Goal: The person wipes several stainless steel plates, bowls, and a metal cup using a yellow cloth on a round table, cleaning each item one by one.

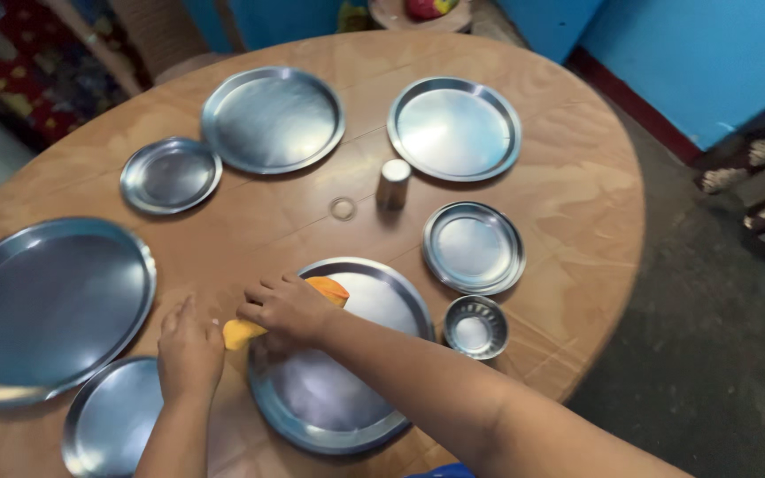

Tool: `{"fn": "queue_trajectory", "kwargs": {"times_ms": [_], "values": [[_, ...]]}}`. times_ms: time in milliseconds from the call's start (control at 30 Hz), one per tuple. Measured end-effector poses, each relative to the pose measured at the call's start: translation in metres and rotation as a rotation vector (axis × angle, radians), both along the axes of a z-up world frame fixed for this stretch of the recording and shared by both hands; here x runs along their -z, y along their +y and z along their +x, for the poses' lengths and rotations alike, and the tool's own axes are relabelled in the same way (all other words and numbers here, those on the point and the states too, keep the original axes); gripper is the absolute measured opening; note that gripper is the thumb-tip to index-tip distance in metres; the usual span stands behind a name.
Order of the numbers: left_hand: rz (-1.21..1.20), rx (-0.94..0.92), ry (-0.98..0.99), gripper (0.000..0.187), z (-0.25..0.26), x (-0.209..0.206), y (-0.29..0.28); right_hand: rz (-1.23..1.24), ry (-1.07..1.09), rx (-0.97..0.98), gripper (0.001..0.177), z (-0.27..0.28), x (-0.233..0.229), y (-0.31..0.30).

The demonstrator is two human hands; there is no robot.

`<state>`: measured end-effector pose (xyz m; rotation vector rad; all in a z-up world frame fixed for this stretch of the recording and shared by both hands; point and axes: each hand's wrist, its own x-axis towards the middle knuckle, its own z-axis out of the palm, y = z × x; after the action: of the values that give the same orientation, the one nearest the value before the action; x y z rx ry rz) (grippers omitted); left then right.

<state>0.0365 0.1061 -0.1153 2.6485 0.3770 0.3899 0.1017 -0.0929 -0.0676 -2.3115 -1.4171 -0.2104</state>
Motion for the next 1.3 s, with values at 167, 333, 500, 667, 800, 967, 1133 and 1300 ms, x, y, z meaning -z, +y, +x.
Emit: {"fn": "queue_trajectory", "kwargs": {"times_ms": [167, 333, 500, 667, 800, 967, 1133, 1300], "values": [[0.021, 0.141, -0.018, 0.059, 0.028, -0.012, -0.06, 0.161, -0.147, 0.225, 0.037, 0.005, -0.014, -0.067], [-0.061, 0.264, 0.028, 0.06, 0.051, -0.036, -0.133, 0.27, -0.128, 0.375, 0.034, 0.009, -0.021, -0.125], [-0.115, 0.411, -0.014, 0.038, 0.075, -0.047, -0.198, 0.262, -0.127, 0.517, 0.034, 0.015, -0.02, -0.181], [-0.062, 0.513, 0.059, 0.033, 0.097, -0.039, -0.248, 0.188, -0.091, 0.663, 0.038, 0.028, -0.008, -0.237], [-0.026, 0.614, 0.11, 0.028, 0.117, -0.018, -0.284, 0.195, -0.088, 0.741, 0.034, 0.035, 0.011, -0.281], [0.019, 0.738, 0.145, 0.029, 0.128, 0.017, -0.313, 0.085, 0.005, 0.816, 0.032, 0.037, 0.035, -0.322], [0.161, 0.821, 0.25, 0.03, 0.129, 0.035, -0.329, -0.057, 0.176, 0.834, 0.033, 0.034, 0.049, -0.339], [0.384, 0.982, 0.329, 0.033, 0.129, 0.033, -0.344, -0.158, 0.325, 0.863, 0.041, 0.035, 0.055, -0.353]]}}
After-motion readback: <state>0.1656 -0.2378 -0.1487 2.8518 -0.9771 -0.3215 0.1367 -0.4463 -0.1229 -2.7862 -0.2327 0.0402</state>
